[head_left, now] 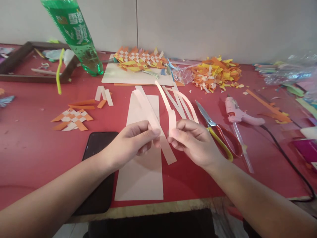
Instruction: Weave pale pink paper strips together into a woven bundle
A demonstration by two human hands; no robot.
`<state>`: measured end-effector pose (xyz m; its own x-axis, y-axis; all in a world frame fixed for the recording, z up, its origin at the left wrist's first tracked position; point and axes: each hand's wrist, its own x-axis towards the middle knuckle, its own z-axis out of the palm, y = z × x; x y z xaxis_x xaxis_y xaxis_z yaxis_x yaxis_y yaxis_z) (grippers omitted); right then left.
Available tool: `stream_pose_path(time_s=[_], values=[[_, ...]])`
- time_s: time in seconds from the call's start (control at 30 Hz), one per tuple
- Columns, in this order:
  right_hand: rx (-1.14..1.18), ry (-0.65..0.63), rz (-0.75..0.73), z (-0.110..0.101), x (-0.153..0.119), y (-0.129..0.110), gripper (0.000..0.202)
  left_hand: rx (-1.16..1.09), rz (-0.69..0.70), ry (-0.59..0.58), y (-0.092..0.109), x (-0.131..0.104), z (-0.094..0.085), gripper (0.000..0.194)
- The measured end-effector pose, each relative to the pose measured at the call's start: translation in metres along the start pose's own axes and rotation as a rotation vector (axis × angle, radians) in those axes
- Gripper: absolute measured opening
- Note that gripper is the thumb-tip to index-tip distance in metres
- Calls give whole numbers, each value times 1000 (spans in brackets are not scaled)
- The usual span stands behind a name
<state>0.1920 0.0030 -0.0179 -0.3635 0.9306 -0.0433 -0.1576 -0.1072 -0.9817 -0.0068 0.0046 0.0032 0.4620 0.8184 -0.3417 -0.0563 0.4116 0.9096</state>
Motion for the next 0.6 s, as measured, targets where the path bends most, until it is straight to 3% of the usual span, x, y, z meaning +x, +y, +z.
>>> stream_pose_path(time_s=[0.17,0.33,0.6], values=[[4,-125,-37,1,0,-2,17,171,-6,-151,2,-3,2,26],[4,-194,5,4,1,-6,18,169,58,-227,3,-6,1,17],[2,-206,156,5,2,-7,23,308,52,-181,2,-4,2,42]])
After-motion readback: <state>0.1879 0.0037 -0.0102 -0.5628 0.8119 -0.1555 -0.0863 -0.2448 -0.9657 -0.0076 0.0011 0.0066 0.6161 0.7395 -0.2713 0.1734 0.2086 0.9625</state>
